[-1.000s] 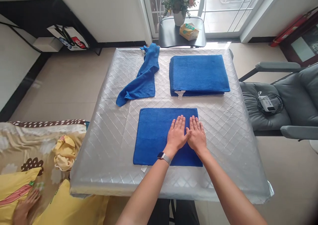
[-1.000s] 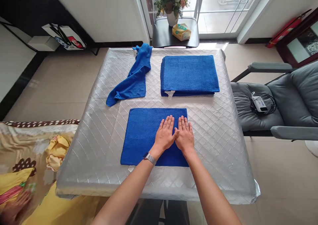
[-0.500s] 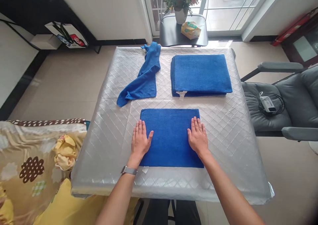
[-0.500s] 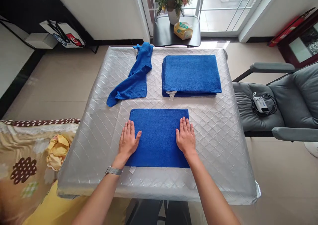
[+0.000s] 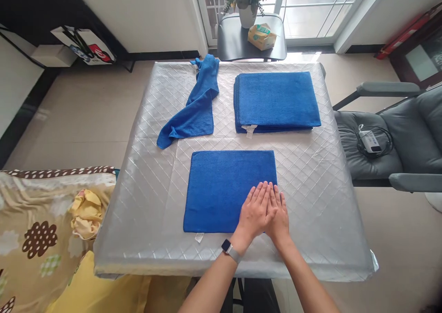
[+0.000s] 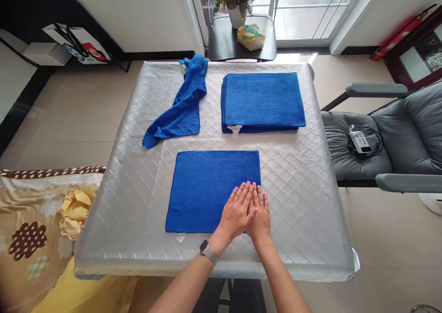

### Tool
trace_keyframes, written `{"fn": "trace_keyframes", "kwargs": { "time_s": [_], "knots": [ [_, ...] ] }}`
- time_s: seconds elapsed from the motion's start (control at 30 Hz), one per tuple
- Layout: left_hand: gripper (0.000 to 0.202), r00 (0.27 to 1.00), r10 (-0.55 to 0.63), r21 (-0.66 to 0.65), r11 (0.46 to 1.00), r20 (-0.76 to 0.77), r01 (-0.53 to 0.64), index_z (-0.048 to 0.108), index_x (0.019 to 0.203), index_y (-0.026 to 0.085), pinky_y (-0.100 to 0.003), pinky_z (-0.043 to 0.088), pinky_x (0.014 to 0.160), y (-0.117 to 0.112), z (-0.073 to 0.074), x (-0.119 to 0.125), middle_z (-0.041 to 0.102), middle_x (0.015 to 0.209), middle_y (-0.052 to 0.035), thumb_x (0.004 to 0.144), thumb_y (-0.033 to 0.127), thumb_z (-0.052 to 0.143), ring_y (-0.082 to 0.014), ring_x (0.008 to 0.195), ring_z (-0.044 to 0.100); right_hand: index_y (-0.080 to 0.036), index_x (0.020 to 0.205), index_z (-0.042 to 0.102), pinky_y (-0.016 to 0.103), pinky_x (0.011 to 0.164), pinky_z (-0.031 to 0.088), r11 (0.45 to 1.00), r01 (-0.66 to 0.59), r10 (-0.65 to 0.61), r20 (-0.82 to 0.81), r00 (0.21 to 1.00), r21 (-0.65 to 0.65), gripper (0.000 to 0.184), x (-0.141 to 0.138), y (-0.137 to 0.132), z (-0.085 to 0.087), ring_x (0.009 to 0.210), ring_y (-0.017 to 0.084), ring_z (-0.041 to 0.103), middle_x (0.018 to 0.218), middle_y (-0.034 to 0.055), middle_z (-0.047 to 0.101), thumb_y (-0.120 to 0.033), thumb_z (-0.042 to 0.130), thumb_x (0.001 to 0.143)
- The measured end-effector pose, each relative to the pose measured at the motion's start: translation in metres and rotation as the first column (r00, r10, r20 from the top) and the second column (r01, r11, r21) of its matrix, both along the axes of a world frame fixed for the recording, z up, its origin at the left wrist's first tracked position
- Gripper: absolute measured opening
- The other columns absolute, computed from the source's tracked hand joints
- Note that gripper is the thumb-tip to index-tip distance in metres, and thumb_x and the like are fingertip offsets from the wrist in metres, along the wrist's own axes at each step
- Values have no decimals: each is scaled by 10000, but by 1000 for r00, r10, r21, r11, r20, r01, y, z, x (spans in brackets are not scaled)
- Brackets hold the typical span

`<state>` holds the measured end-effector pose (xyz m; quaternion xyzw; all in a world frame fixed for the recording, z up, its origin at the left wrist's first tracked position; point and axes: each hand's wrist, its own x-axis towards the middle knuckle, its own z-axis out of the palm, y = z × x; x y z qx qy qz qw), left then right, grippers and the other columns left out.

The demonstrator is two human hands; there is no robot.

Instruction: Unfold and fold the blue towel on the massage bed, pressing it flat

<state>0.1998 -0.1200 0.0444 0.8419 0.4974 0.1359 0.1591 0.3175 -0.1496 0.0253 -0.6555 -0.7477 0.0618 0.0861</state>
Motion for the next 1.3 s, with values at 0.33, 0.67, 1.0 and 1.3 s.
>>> {"fn": "trace_keyframes", "kwargs": {
  "time_s": [0.33, 0.67, 1.0, 1.3],
  "knots": [
    [787, 947, 247, 5, 968, -205, -251, 46, 1642, 151, -504, 269, 1269, -17, -12, -93, 252, 1681, -136, 1035, 549, 351, -272, 1558, 256, -168, 1633, -94, 488, 1258, 223, 998, 57, -57, -13, 998, 31, 722, -4, 3, 2, 1563, 263, 237, 1674, 119, 274, -297, 339, 1070],
    [761, 818, 533, 22, 840, -217, -542, -77, 1639, 222, -577, 223, 1275, -49, -16, -162, 151, 1717, -124, 1051, 514, 310, -287, 1578, 187, -178, 1645, -61, 510, 1260, 223, 999, 47, -46, -23, 999, 26, 717, -5, -6, 12, 1565, 272, 226, 1674, 101, 276, -287, 342, 1062],
    [784, 792, 565, 91, 823, -232, -561, -62, 1641, 187, -592, 199, 1279, -49, -1, -139, 132, 1715, -141, 1048, 511, 334, -309, 1582, 154, -183, 1658, -8, 490, 1253, 234, 1000, 17, -16, -46, 999, 27, 747, -2, -61, 3, 1546, 276, 284, 1653, 109, 323, -329, 402, 1051],
    [747, 992, -23, 27, 999, -127, 27, 127, 1641, 166, -413, 293, 1266, -49, 1, -12, 305, 1669, -61, 1034, 518, 384, -227, 1553, 274, -152, 1656, 28, 463, 1263, 199, 998, -6, 8, -31, 999, 63, 721, -1, -60, 1, 1569, 249, 214, 1641, 107, 352, -247, 386, 1037]
  ]
}}
